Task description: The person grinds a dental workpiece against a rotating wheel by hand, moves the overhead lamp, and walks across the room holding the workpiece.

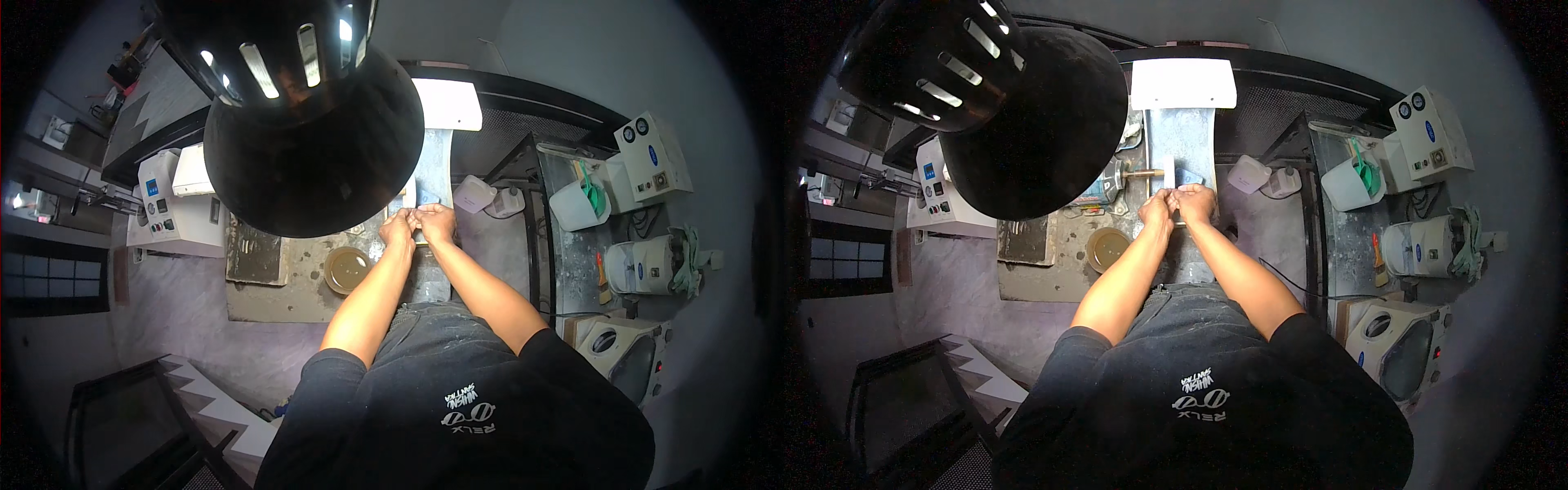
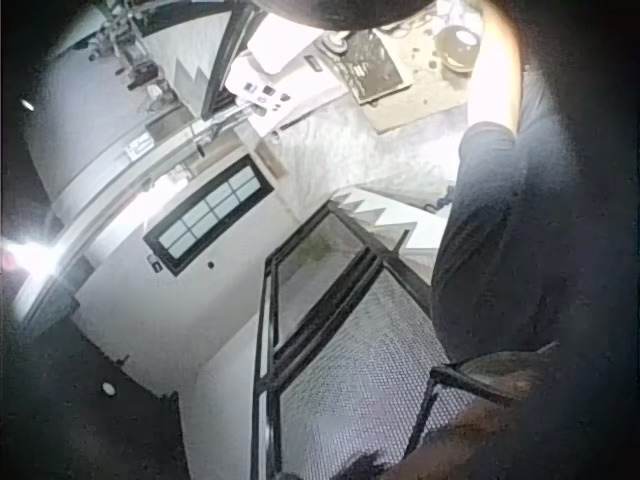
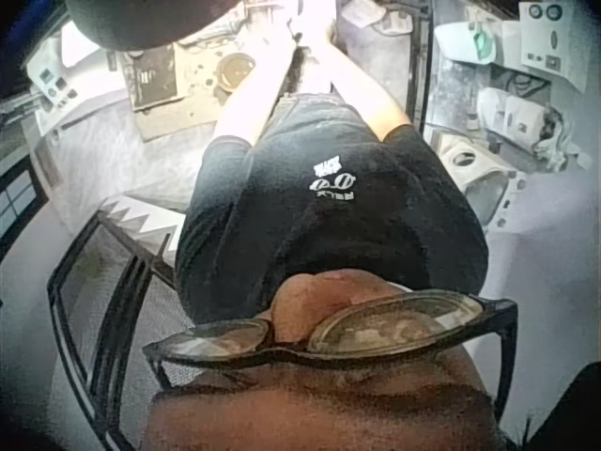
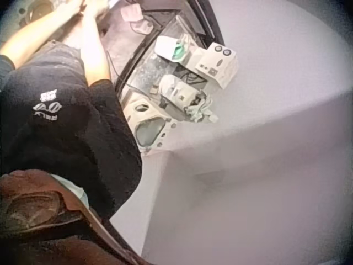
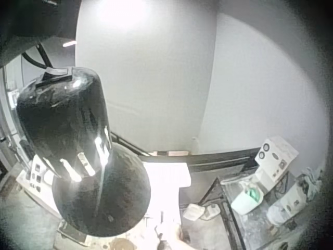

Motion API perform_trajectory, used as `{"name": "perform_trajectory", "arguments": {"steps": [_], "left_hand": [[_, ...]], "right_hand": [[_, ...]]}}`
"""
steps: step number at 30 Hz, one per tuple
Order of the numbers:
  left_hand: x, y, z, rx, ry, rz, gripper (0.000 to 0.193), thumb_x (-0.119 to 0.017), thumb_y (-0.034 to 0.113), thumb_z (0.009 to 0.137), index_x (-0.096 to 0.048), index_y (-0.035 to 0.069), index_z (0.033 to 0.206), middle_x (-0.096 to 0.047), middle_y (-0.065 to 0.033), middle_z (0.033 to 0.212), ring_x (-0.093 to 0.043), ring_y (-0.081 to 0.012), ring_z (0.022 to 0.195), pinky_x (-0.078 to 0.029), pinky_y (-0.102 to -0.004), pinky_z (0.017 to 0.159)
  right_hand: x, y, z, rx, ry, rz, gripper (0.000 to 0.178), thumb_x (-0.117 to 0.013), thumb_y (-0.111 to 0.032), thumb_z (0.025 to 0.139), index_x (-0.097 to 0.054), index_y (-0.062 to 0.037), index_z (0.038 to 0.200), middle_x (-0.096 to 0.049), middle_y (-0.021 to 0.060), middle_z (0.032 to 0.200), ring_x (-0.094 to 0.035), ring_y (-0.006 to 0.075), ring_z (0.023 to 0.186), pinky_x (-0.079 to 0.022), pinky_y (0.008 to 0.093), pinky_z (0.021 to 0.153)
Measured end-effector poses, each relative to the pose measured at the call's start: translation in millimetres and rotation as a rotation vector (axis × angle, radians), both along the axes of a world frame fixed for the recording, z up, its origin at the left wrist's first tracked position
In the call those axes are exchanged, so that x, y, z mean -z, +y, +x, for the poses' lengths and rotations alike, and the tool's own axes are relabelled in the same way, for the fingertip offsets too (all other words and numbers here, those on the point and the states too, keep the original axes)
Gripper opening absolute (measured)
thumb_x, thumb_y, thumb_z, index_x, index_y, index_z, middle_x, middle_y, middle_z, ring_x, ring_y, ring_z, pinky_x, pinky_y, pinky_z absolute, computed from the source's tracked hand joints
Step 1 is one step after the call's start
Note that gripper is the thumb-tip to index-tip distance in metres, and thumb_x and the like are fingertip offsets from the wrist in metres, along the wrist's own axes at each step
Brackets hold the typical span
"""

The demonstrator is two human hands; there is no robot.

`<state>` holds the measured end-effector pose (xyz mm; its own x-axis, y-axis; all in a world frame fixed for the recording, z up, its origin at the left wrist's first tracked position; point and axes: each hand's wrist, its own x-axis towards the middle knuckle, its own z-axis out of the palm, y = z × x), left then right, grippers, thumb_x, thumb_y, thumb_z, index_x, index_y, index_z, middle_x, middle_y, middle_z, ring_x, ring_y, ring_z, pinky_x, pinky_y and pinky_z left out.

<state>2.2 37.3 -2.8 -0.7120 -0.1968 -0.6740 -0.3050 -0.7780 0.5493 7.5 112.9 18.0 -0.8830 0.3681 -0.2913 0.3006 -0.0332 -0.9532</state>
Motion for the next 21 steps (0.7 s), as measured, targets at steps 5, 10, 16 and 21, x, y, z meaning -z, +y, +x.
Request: {"name": "perform_trajectory", "arguments": {"steps": [5, 10, 16, 21], "left_hand": [[-2.4, -0.1, -2.3, -0.016, -0.029, -0.028, 0.006, -0.055, -0.002, 0.081, -0.055, -0.008, 0.081, -0.061, -0.0152, 0.074, -0.062, -0.0196, 0.058, -0.054, -0.0260, 0.050], [-2.0, -5.6, -3.7, 0.013, -0.016, -0.054, 0.007, -0.055, -0.003, 0.081, -0.054, -0.009, 0.082, -0.061, -0.0162, 0.075, -0.062, -0.0198, 0.060, -0.055, -0.0264, 0.053], [-5.3, -13.0, -1.7, 0.054, -0.013, -0.087, 0.007, -0.054, -0.003, 0.080, -0.055, -0.009, 0.083, -0.061, -0.0149, 0.075, -0.062, -0.0197, 0.060, -0.055, -0.0266, 0.052], [-10.7, -16.7, 1.6, 0.087, 0.043, -0.082, 0.010, -0.053, -0.003, 0.081, -0.053, -0.010, 0.088, -0.060, -0.0163, 0.081, -0.063, -0.0216, 0.065, -0.057, -0.0288, 0.055]], "right_hand": [[4.0, -0.8, -1.7, 0.008, 0.007, -0.026, 0.008, -0.068, 0.002, 0.070, -0.063, 0.0056, 0.076, -0.064, 0.0107, 0.069, -0.059, 0.0121, 0.056, -0.049, 0.0233, 0.049], [7.7, 0.0, -1.5, -0.026, 0.020, -0.062, 0.008, -0.067, 0.001, 0.071, -0.064, 0.0052, 0.077, -0.065, 0.0103, 0.069, -0.059, 0.0114, 0.056, -0.049, 0.0229, 0.049], [-4.1, -4.7, 4.6, -0.081, -0.004, -0.073, 0.007, -0.064, 0.001, 0.075, -0.065, 0.0055, 0.080, -0.066, 0.0100, 0.074, -0.061, 0.0112, 0.060, -0.049, 0.0212, 0.052], [-5.6, -4.2, 8.7, -0.130, 0.001, -0.090, 0.009, -0.063, 0.000, 0.077, -0.066, 0.0050, 0.083, -0.067, 0.0089, 0.076, -0.062, 0.0111, 0.063, -0.050, 0.0207, 0.055]]}}
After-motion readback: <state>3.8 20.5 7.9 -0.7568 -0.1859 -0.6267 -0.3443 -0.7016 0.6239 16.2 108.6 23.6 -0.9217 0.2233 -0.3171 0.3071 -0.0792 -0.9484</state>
